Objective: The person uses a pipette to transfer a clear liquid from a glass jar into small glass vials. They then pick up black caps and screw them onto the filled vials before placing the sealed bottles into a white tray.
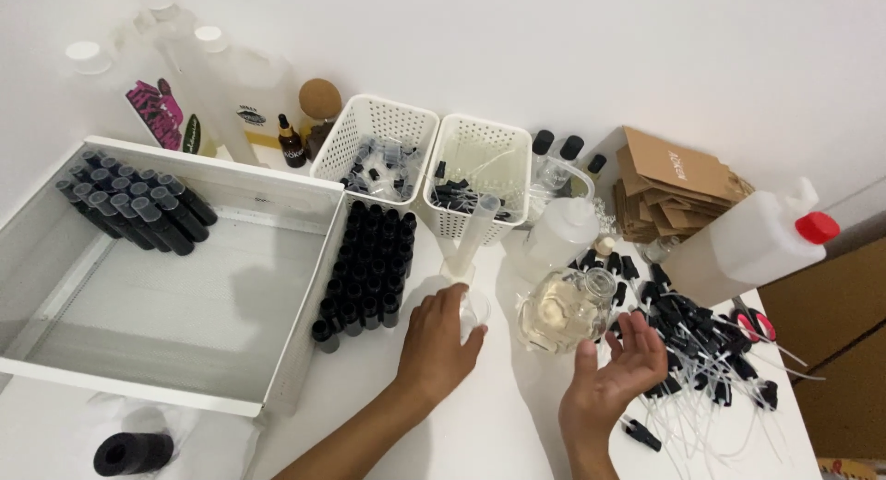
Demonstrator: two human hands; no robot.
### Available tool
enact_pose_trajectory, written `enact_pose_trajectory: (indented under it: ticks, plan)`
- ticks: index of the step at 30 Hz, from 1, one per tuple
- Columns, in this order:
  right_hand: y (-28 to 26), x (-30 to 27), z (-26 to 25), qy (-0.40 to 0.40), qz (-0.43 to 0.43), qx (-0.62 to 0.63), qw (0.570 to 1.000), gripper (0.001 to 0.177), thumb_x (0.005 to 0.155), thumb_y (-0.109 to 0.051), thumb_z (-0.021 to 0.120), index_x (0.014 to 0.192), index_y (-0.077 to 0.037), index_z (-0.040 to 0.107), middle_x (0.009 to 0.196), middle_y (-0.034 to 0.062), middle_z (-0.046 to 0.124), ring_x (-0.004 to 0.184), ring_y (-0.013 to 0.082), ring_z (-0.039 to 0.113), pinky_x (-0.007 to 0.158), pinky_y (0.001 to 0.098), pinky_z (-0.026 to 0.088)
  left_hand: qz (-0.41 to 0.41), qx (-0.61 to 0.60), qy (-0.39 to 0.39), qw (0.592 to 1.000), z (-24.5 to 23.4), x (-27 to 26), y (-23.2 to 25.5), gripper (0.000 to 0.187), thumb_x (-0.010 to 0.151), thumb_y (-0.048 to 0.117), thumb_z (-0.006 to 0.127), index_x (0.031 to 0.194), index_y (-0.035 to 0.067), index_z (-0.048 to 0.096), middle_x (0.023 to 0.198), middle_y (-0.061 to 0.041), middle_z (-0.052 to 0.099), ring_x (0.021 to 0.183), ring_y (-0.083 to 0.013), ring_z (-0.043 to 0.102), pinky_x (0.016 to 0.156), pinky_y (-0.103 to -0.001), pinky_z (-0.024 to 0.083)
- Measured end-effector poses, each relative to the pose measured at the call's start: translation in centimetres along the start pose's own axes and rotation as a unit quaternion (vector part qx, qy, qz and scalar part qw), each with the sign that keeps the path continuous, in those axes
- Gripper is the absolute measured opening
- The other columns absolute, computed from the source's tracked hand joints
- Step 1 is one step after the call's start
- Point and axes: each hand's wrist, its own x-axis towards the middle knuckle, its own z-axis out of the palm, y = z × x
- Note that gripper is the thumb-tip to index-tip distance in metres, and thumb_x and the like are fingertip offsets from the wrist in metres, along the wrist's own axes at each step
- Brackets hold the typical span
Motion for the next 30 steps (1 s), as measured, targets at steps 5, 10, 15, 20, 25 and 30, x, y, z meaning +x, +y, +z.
enact_pose_trajectory:
  ticks: [5,10,15,20,25,30]
  plan:
    - [0.7,0.2,-0.3,0.002,0.019,0.019,1.0,0.053,0.103,-0.019,0.054,0.145,-0.009,0.024,0.151,0.021,0.039,0.14,0.0343,0.045,0.114,0.0449,0.04,0.088,-0.027,-0.07,0.993,0.9,-6.2,1.0,0.062,0.086,0.027,0.077,0.137,0.004,0.051,0.126,-0.019,0.062,0.109,-0.0397,0.057,0.095,-0.05,0.044]
    - [1.1,0.1,-0.4,-0.032,0.026,0.075,0.996,0.056,0.097,0.008,0.044,0.147,-0.009,0.024,0.153,0.0236,0.037,0.141,0.0355,0.043,0.117,0.0449,0.038,0.2,-0.069,-0.105,0.972,3.8,-10.7,2.0,0.066,0.074,0.029,0.08,0.129,0.004,0.055,0.109,-0.021,0.064,0.089,-0.0403,0.06,0.08,-0.05,0.045]
    - [0.1,0.2,-0.3,-0.102,0.041,0.048,0.993,0.072,0.098,-0.027,0.059,0.152,-0.007,0.017,0.159,0.03,0.03,0.151,0.0386,0.034,0.124,0.0464,0.03,0.235,-0.048,-0.042,0.97,6.7,-12.8,2.5,0.062,0.106,0.059,0.04,0.122,0.003,0.06,0.106,-0.014,0.065,0.087,-0.0324,0.059,0.077,-0.045,0.044]
    - [-0.5,0.4,0.1,-0.107,0.056,0.039,0.992,0.086,0.088,-0.008,0.068,0.155,-0.008,0.014,0.161,0.0291,0.029,0.155,0.0367,0.028,0.128,0.0466,0.024,0.203,-0.112,-0.158,0.96,3.0,-11.5,4.2,0.082,0.099,0.073,0.033,0.133,0.001,0.05,0.124,-0.019,0.058,0.101,-0.0379,0.055,0.089,-0.049,0.04]
    - [-0.8,0.5,0.3,-0.11,0.123,0.025,0.986,0.096,0.082,-0.008,0.074,0.156,-0.009,0.012,0.166,0.0261,0.024,0.157,0.034,0.024,0.125,0.0447,0.025,0.09,-0.1,-0.247,0.96,-1.7,-5.9,4.5,0.092,0.076,0.065,0.067,0.146,0.012,0.042,0.141,-0.015,0.053,0.105,-0.0418,0.057,0.09,-0.052,0.044]
    - [-1.6,0.6,0.4,-0.131,0.149,0.026,0.98,0.104,0.08,-0.014,0.075,0.159,-0.013,0.007,0.168,0.0289,0.015,0.157,0.0366,0.022,0.122,0.0456,0.027,-0.01,-0.004,0.096,0.995,0.7,2.0,0.2,0.061,0.095,0.023,0.062,0.145,-0.001,0.037,0.147,-0.022,0.045,0.135,-0.0397,0.045,0.112,-0.051,0.035]
